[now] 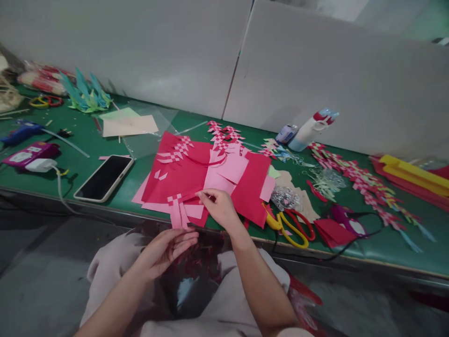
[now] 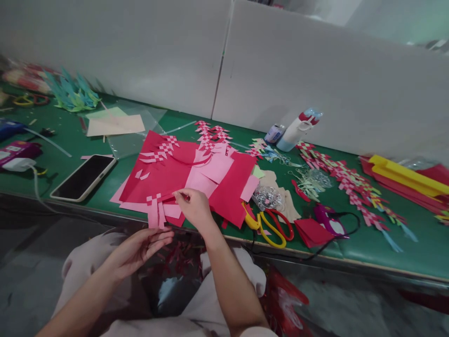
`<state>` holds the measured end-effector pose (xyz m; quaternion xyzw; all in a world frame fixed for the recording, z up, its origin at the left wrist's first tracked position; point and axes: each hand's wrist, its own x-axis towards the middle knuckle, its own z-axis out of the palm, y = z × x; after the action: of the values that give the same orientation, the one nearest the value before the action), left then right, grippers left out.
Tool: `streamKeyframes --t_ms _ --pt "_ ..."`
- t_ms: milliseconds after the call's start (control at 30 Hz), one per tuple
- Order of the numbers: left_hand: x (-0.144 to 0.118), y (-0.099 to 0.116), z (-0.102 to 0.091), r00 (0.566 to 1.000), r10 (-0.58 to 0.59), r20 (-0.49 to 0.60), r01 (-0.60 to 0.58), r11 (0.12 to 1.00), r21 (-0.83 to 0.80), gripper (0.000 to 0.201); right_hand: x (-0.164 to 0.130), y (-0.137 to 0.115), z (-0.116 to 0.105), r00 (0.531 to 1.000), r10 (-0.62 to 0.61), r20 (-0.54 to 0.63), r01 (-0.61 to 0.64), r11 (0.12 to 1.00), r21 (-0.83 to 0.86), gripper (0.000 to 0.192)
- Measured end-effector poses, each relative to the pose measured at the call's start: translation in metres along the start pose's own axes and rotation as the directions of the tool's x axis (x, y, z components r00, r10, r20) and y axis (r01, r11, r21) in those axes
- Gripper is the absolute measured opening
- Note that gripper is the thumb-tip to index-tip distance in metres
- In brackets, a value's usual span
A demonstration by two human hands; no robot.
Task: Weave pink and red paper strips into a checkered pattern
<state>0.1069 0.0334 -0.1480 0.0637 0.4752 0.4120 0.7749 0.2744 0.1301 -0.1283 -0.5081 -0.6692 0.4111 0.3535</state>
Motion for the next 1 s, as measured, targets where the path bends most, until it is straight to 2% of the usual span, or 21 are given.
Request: streamKeyframes --t_ms 333,533,700,800,867,933,1000 --pt "0.004 0.012 0.003 0.999 0.017 -0.029 -0.015 0.995 0.102 0.017 0.000 -0.005 0.000 1.000 -0.003 0.014 0.003 0.999 -0.039 0.028" --pt "-0.004 -0.003 0.000 0.997 0.005 0.072 -0.022 0.970 0.242 0.027 0.001 -0.002 0.001 0.999 -0.025 0.027 0.028 0.989 -0.143 0.028" --pt "-0.018 -0.015 0.012 0.991 -0.060 0.117 0.015 0.936 0.353 0.037 -0.003 -0.009 -0.006 0.997 -0.044 0.065 0.062 0.948 -0.312 0.025" --pt "-0.023 -0.011 0.022 0.987 -0.054 0.154 -0.017 0.905 0.424 0.040 0.000 -0.018 -0.015 0.992 -0.054 0.118 0.104 0.873 -0.476 0.024" --pt "-0.023 -0.004 0.027 0.984 -0.024 0.177 -0.061 0.886 0.459 0.040 0.008 -0.024 -0.025 0.989 -0.037 0.147 0.122 0.766 -0.631 0.026" --pt "-0.021 0.004 0.031 0.980 0.017 0.198 -0.113 0.867 0.486 0.041 0.024 -0.027 -0.036 0.990 0.003 0.139 0.110 0.596 -0.795 0.028" --pt "-0.020 0.011 0.035 0.974 0.054 0.218 -0.160 0.847 0.507 0.041 0.046 -0.028 -0.046 0.995 0.017 0.097 0.073 0.533 -0.843 0.030"
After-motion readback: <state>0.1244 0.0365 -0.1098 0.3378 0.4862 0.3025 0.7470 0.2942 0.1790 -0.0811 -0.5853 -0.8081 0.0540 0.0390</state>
